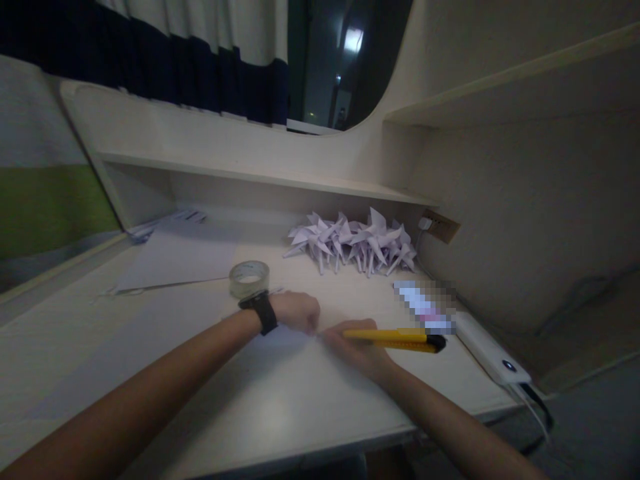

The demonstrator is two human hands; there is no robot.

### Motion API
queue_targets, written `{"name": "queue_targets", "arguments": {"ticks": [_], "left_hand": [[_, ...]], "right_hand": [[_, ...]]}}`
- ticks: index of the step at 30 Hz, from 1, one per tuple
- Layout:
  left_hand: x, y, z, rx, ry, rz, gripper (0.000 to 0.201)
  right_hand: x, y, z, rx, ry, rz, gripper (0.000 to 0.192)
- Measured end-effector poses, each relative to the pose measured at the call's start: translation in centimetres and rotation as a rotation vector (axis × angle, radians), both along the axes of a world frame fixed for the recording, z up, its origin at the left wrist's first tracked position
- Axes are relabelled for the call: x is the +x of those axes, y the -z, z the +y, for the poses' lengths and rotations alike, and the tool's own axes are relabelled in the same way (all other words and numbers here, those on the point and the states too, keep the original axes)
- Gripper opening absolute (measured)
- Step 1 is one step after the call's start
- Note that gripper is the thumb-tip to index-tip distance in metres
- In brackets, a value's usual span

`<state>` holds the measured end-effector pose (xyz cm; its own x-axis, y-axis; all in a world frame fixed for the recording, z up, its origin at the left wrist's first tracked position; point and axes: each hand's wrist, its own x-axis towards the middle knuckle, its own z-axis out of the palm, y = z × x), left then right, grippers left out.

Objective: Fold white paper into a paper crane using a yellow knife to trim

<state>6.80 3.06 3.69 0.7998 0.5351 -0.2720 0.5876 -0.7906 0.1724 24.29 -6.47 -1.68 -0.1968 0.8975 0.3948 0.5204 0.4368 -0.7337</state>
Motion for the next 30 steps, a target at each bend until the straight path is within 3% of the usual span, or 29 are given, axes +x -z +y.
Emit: {"name": "queue_targets", "arguments": {"ticks": [9,18,24,30], "left_hand": [[0.18,0.63,0.75,-0.041,0.056,-0.041,0.021],[0.01,-0.09,0.32,-0.073,0.066,-0.049,0.020],[0.11,0.20,0.60,-0.061,0.137,-0.042,0.021],[0.10,0.56,0.88,-0.071,0.122,-0.017,0.023]], "right_hand": [[-0.27,-0.72,-0.26,-0.039,0.017,-0.019,0.025],[0.06,-0.25,-0.02,-0.023,-0.001,-0.005,0.025],[0.06,-0.35,-0.11,-0.030,-0.003,-0.004,0.028],[0.10,-0.26,-0.14,-0.060,-0.003,0.019,0.026]]}}
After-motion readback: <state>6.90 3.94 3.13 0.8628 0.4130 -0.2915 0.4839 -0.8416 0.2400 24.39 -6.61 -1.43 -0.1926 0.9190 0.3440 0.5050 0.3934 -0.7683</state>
